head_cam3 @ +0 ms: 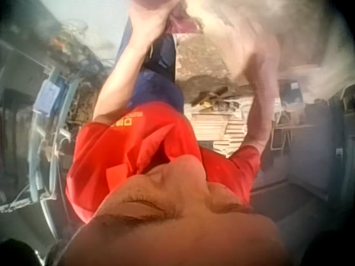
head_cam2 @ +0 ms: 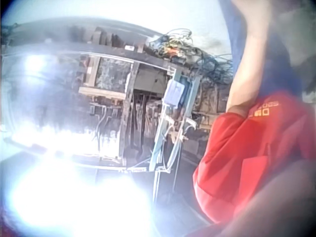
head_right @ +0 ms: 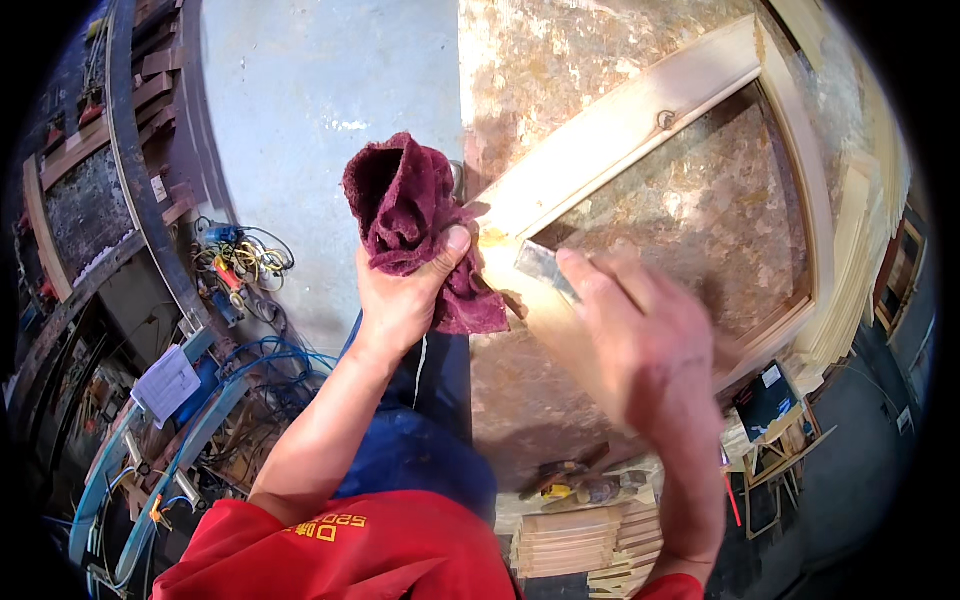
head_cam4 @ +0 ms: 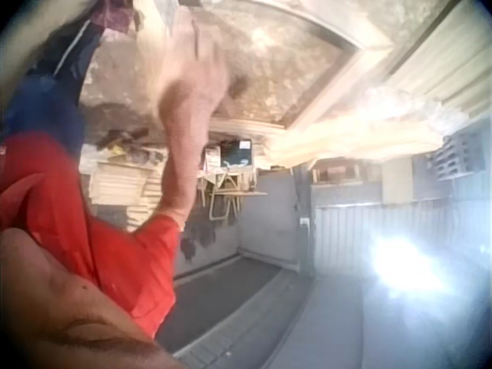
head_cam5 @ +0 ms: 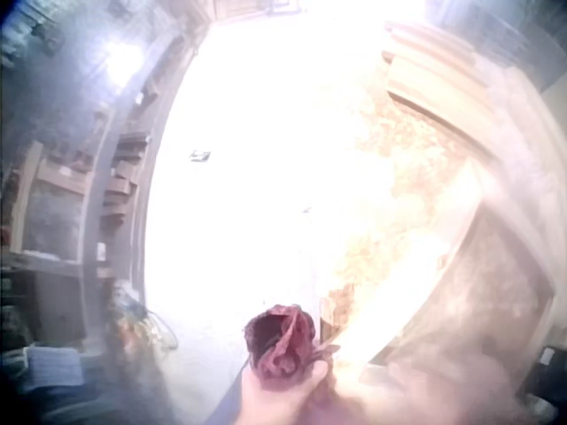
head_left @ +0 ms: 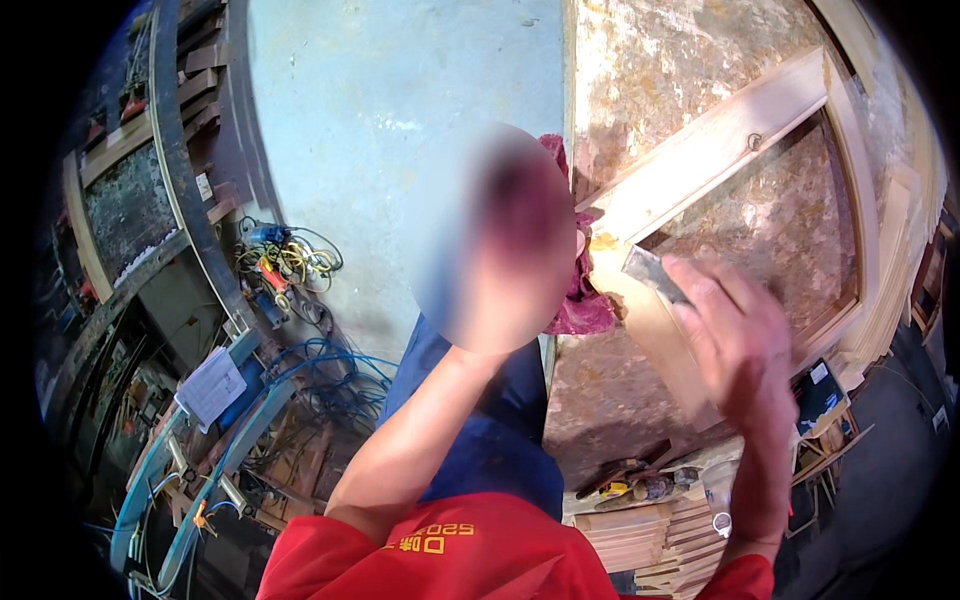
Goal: The person removes a wooden frame from a clamping jig, then uses a chisel and a cloth to scrape and wipe the frame's edges and corners. The person repeatedly scrapes and wipes the same frame, handling it one at a time, and places it back on the workbench.
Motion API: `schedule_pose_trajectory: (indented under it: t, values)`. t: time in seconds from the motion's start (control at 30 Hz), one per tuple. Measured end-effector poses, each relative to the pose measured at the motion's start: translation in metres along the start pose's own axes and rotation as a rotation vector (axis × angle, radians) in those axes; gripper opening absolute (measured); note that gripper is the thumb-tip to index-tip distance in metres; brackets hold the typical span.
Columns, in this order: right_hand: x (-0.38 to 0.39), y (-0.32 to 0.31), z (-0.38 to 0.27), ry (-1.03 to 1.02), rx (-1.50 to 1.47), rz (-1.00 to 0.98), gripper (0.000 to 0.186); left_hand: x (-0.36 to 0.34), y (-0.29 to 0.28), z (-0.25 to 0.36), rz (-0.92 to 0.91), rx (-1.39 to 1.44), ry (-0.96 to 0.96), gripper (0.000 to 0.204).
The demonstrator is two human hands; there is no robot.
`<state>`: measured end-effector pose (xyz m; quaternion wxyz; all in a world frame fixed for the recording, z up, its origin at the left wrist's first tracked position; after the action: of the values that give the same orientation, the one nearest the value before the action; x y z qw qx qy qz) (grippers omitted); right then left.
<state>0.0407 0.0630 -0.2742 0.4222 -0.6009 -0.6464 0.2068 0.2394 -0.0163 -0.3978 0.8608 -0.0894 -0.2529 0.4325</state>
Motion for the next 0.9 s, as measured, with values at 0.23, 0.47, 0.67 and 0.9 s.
schedule_pose_trajectory:
  t: [0.23, 0.47, 0.67, 0.9]
  values:
    - [-0.043, -0.029, 0.025, -0.279, 0.130, -0.308, 0.037, 0.001, 0.001, -0.004, 0.036, 0.053, -0.022, 0.045]
    - [-0.064, -0.035, 0.013, -0.402, 0.162, -0.339, 0.032, 0.001, 0.000, -0.006, 0.035, 0.016, -0.021, 0.042]
    - [-0.083, -0.038, 0.008, -0.499, 0.109, -0.362, 0.026, 0.000, -0.003, -0.002, 0.002, 0.134, -0.116, 0.040]
    - [-0.047, 0.007, -0.012, -0.411, -0.244, -0.483, 0.020, -0.005, -0.001, 0.008, -0.058, 0.555, -0.400, 0.050]
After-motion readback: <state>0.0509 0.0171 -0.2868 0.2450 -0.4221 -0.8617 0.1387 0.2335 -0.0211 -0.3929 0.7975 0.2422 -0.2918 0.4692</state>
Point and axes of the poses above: each hand's wrist, its own x-axis away from the middle knuckle, its own y-axis out of the palm, z = x × y, the point moved 4 cm from there along -x, towards the middle knuckle, and after that the axes turned 3 degrees about -x, right-handed, at the moved point
